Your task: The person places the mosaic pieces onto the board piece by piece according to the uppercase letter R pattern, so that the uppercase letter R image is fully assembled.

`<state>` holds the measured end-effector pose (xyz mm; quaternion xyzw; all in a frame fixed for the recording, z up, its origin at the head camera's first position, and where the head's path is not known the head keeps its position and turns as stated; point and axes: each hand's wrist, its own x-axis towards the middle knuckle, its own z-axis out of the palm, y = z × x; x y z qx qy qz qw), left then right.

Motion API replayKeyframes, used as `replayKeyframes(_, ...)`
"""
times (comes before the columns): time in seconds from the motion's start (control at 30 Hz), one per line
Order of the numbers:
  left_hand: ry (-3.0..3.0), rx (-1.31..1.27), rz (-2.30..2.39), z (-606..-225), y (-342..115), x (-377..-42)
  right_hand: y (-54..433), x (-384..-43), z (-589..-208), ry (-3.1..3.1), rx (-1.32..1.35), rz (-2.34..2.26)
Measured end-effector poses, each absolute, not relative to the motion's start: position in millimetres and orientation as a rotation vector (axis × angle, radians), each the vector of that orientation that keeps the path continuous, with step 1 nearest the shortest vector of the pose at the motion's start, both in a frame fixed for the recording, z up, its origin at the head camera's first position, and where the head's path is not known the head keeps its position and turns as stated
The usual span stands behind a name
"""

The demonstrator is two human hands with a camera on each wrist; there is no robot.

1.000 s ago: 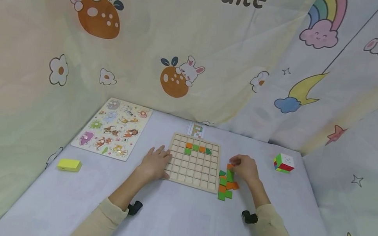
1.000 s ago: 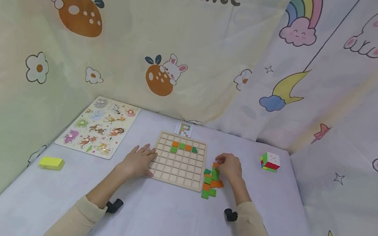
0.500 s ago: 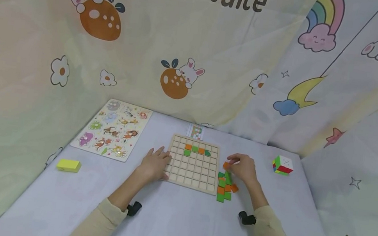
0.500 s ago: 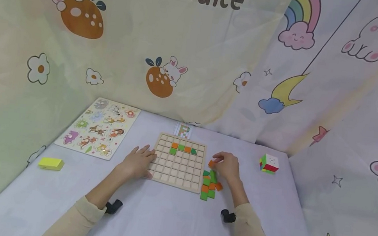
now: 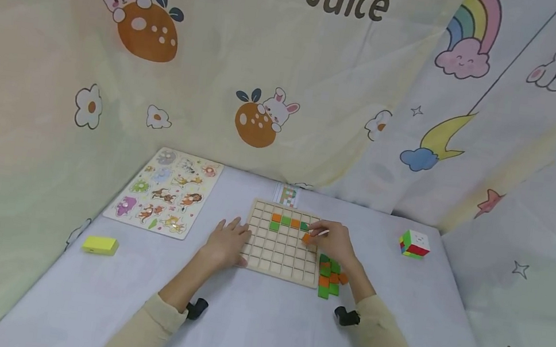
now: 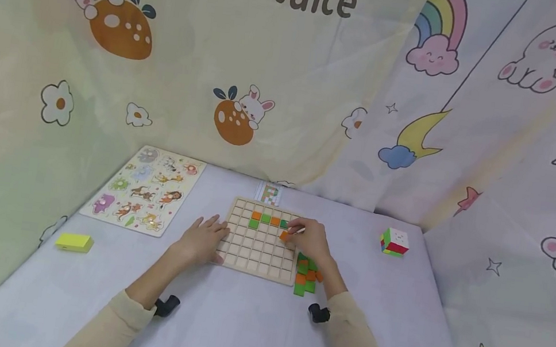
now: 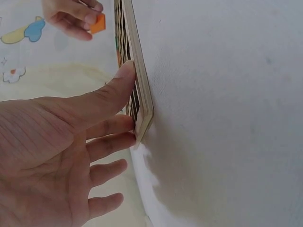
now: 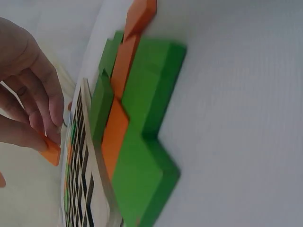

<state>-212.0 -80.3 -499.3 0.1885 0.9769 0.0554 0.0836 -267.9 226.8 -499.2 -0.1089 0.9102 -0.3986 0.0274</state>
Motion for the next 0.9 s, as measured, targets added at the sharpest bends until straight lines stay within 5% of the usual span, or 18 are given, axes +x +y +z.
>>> replayKeyframes(0.9, 2.922, 0.571, 0.136, -494.7, -80.7, -211.6, 143.5, -284.0, -506.2, 2.748, -0.485, -1.163)
